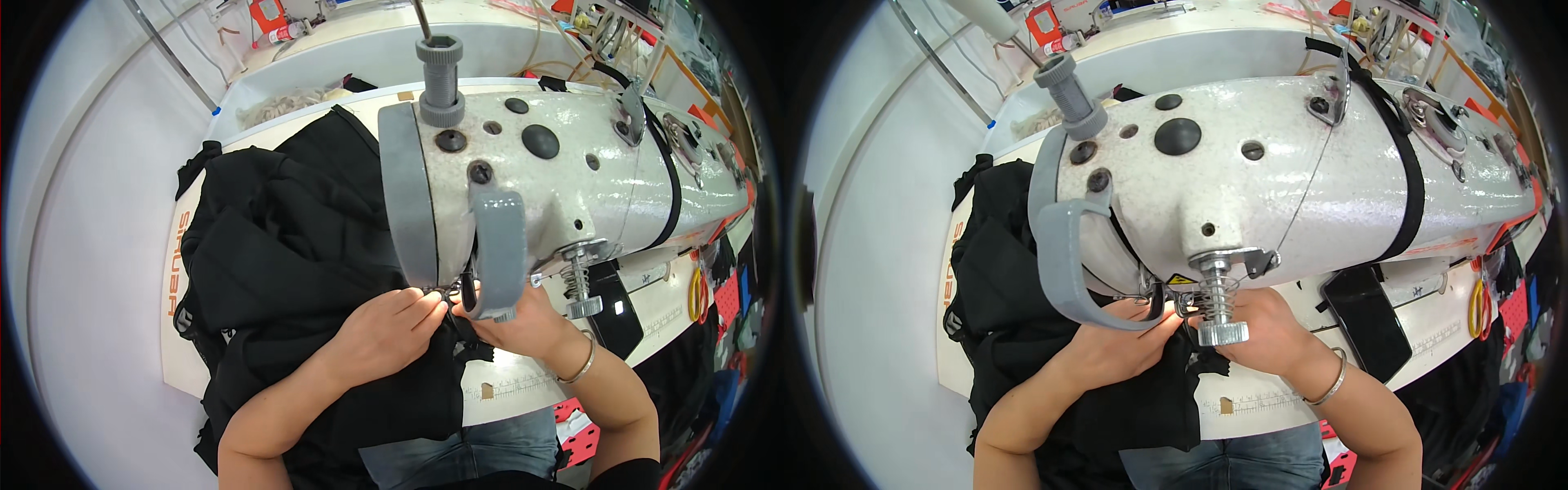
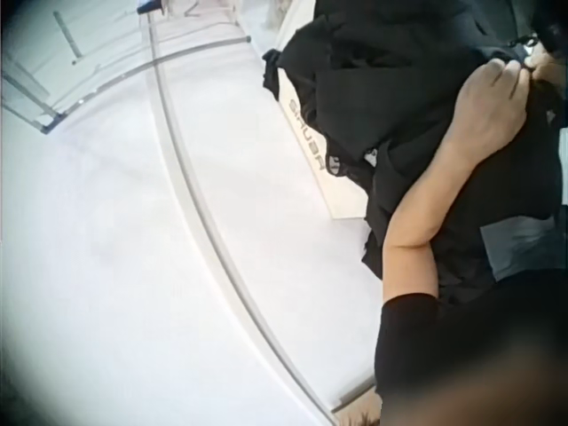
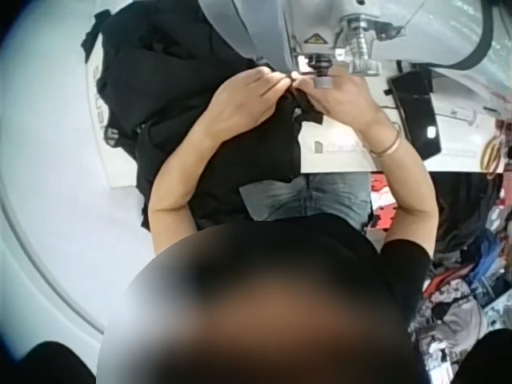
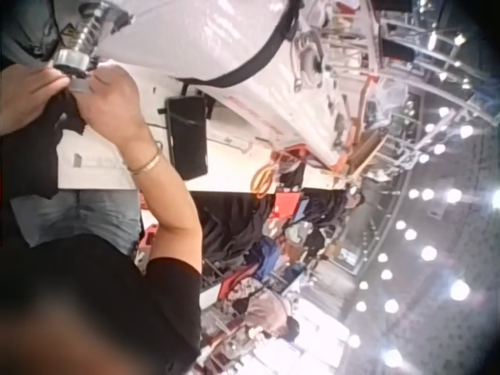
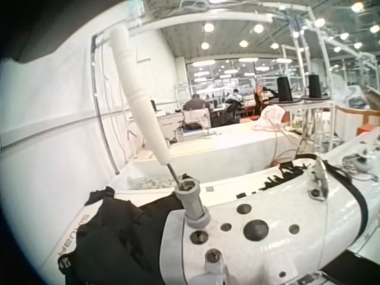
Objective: Sewing black fabric pieces together using an industrial sewing machine.
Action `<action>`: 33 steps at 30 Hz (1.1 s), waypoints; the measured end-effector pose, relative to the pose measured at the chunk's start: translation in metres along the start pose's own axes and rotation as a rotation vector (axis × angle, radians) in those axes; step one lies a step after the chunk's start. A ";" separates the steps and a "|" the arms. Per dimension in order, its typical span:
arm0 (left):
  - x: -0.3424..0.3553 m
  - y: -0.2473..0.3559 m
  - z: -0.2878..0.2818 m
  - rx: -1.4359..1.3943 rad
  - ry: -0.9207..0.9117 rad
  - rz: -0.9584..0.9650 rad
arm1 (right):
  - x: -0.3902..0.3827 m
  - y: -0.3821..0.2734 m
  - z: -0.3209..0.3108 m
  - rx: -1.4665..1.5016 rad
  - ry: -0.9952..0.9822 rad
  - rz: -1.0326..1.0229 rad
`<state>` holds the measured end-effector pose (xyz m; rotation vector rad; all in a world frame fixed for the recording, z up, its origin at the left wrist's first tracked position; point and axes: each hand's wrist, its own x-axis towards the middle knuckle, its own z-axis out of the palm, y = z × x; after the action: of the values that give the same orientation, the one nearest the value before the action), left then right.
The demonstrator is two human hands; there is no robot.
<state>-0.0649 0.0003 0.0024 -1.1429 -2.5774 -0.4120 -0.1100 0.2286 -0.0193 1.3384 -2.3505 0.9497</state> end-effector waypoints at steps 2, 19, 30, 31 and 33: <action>0.000 0.000 0.000 -0.025 0.014 -0.005 | -0.002 0.002 -0.001 -0.002 -0.028 0.059; -0.002 0.000 0.000 -0.044 -0.004 -0.017 | -0.002 0.003 0.006 0.045 0.009 0.041; 0.002 0.001 -0.001 -0.052 -0.069 -0.042 | -0.002 -0.003 0.000 -0.155 -0.036 -0.026; 0.002 0.002 -0.001 -0.053 -0.085 -0.056 | -0.002 -0.003 -0.001 -0.154 -0.035 -0.025; 0.003 0.002 0.000 -0.055 -0.073 -0.063 | -0.002 -0.002 -0.003 -0.192 -0.047 -0.082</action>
<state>-0.0649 0.0034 0.0041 -1.1174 -2.6863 -0.4670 -0.1068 0.2311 -0.0175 1.3819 -2.3331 0.6570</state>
